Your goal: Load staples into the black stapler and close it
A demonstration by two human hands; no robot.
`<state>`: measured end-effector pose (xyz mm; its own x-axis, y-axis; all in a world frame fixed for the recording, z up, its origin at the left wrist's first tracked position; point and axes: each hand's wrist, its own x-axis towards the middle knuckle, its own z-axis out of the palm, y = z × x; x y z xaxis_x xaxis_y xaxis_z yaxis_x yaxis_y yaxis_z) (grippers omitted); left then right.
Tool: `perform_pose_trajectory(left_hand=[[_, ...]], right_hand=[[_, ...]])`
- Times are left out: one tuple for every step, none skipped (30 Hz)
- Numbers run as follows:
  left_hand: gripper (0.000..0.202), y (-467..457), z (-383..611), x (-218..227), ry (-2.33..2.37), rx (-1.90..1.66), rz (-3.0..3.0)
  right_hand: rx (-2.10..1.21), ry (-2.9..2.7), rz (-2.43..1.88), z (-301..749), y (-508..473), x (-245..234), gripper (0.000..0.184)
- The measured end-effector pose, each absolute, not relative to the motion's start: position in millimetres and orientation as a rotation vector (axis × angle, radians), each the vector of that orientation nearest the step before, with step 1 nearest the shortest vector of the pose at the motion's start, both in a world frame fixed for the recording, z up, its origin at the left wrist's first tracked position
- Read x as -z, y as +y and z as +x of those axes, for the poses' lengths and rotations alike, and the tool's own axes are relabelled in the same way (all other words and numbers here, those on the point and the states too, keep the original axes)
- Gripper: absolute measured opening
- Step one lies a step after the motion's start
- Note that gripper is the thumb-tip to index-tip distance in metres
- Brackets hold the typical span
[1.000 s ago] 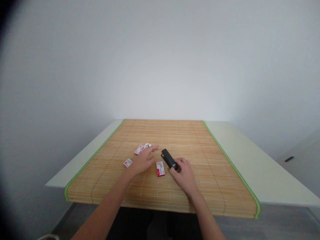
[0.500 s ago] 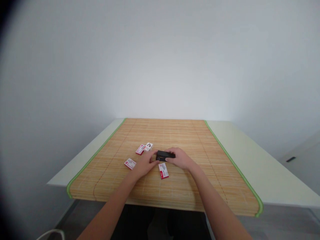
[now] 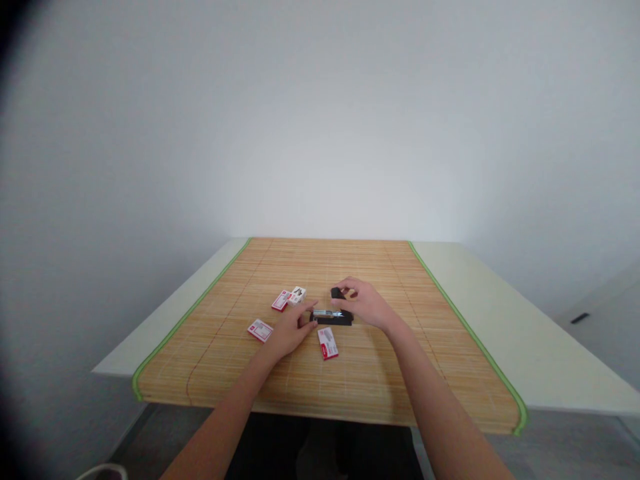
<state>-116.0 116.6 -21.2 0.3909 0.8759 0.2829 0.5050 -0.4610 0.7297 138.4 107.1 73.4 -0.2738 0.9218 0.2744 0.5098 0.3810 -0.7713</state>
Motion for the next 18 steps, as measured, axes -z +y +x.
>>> perform_pose_trajectory(left_hand=[[0.058, 117.5, -116.2, 22.4, 1.171, -0.904, 2.114], [0.058, 118.2, -116.3, 23.3, 1.165, -0.91, 2.115], [0.058, 118.6, -116.2, 23.7, 1.163, -0.916, 2.113], [0.058, 118.8, -116.0, 23.7, 1.161, -0.919, 2.111], [0.058, 118.8, -115.9, 23.5, 1.157, -0.923, 2.109], [0.057, 118.7, -115.8, 23.1, 1.153, -0.926, 2.108], [0.057, 118.4, -115.7, 22.6, 1.151, -0.927, 2.108], [0.057, 118.0, -115.8, 22.2, 1.153, -0.925, 2.107], [0.057, 117.6, -115.8, 21.8, 1.156, -0.921, 2.107], [0.057, 117.2, -115.9, 21.7, 1.16, -0.918, 2.109], [0.056, 116.7, -116.0, 21.7, 1.162, -0.919, 2.111], [0.056, 116.3, -116.0, 21.8, 1.163, -0.923, 2.115], [0.055, 116.0, -115.9, 22.1, 1.163, -0.93, 2.117], [0.055, 115.9, -115.6, 22.4, 1.165, -0.936, 2.118], [0.055, 115.8, -115.2, 22.8, 1.167, -0.939, 2.119], [0.054, 115.8, -114.6, 23.1, 1.17, -0.939, 2.119], [0.054, 115.7, -114.0, 23.4, 1.172, -0.938, 2.121], [0.054, 115.3, -113.4, 23.6, 1.171, -0.938, 2.122]], right_hand=[[-0.712, -1.909, -1.238, 149.2, 102.6, -77.5, 0.032], [-0.713, -1.898, -1.246, 160.7, 98.0, -80.4, 0.033], [-0.719, -1.871, -1.259, 172.8, 93.2, -81.8, 0.033], [-0.74, -1.855, -1.284, 185.1, 88.5, -81.6, 0.033], [-0.764, -1.838, -1.309, 197.3, 83.8, -79.5, 0.034], [-0.792, -1.812, -1.331, 208.8, 79.3, -75.7, 0.035], [-0.83, -1.792, -1.354, 219.3, 74.9, -70.1, 0.037], [-0.872, -1.773, -1.381, 228.3, 70.6, -63.1, 0.039], [-0.895, -1.748, -1.413, 235.5, 66.7, -55.1, 0.042], [-0.903, -1.727, -1.444, 240.8, 63.1, -46.6, 0.045], [-0.9, -1.702, -1.468, 244.3, 60.0, -38.2, 0.048], [-0.901, -1.677, -1.482, 246.2, 57.6, -30.6, 0.049], [-0.895, -1.649, -1.49, 247.0, 55.8, -24.1, 0.051], [-0.885, -1.622, -1.494, 247.0, 54.8, -19.2, 0.053], [-0.874, -1.601, -1.496, 246.4, 54.1, -16.2, 0.054], [-0.853, -1.583, -1.5, 245.4, 53.7, -15.0, 0.055], [-0.817, -1.569, -1.506, 243.9, 53.0, -15.4, 0.056], [-0.755, -1.55, -1.516, 241.8, 51.6, -17.1, 0.056]])
